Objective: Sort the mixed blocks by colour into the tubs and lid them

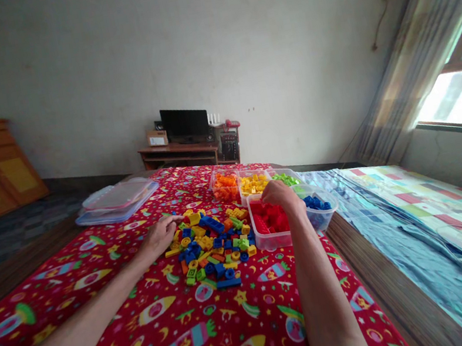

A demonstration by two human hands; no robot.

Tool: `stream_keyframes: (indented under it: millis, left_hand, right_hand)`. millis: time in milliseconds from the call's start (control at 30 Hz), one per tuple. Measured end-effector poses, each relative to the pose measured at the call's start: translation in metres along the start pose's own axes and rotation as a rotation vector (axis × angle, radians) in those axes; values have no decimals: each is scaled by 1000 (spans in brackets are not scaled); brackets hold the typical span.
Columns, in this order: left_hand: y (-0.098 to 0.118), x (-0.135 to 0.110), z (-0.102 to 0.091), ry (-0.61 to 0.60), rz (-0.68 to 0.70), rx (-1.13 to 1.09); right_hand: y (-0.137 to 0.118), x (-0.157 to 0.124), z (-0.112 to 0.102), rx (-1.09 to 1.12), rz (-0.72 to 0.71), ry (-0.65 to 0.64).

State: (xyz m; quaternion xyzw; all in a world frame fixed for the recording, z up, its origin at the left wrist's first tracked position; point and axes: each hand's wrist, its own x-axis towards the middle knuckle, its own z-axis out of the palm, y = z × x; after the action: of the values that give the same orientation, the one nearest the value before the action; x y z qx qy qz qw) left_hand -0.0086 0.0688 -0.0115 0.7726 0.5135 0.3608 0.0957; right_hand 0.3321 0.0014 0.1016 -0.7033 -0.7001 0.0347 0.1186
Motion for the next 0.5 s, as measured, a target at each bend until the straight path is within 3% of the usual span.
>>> stream_keyframes:
  millis: [100,267,333,433,500]
  left_hand:
    - [0,0,-1,-12,13,-11]
    - [-1,0,1,-18,1,1]
    - [-3,1,3,-5,2,-2]
    - [-5,2,7,39,-2,-8]
    - [-6,2,8,40,-3,-13]
  right_hand:
    - [-7,-9,-4,-66,33,-114]
    - [-4,-17,2,-30,-122,-257]
    - [2,-16,2,-33,-153,-199]
    - [7,-13,5,-73,-113,49]
    - [6,-13,10,-102,-123,122]
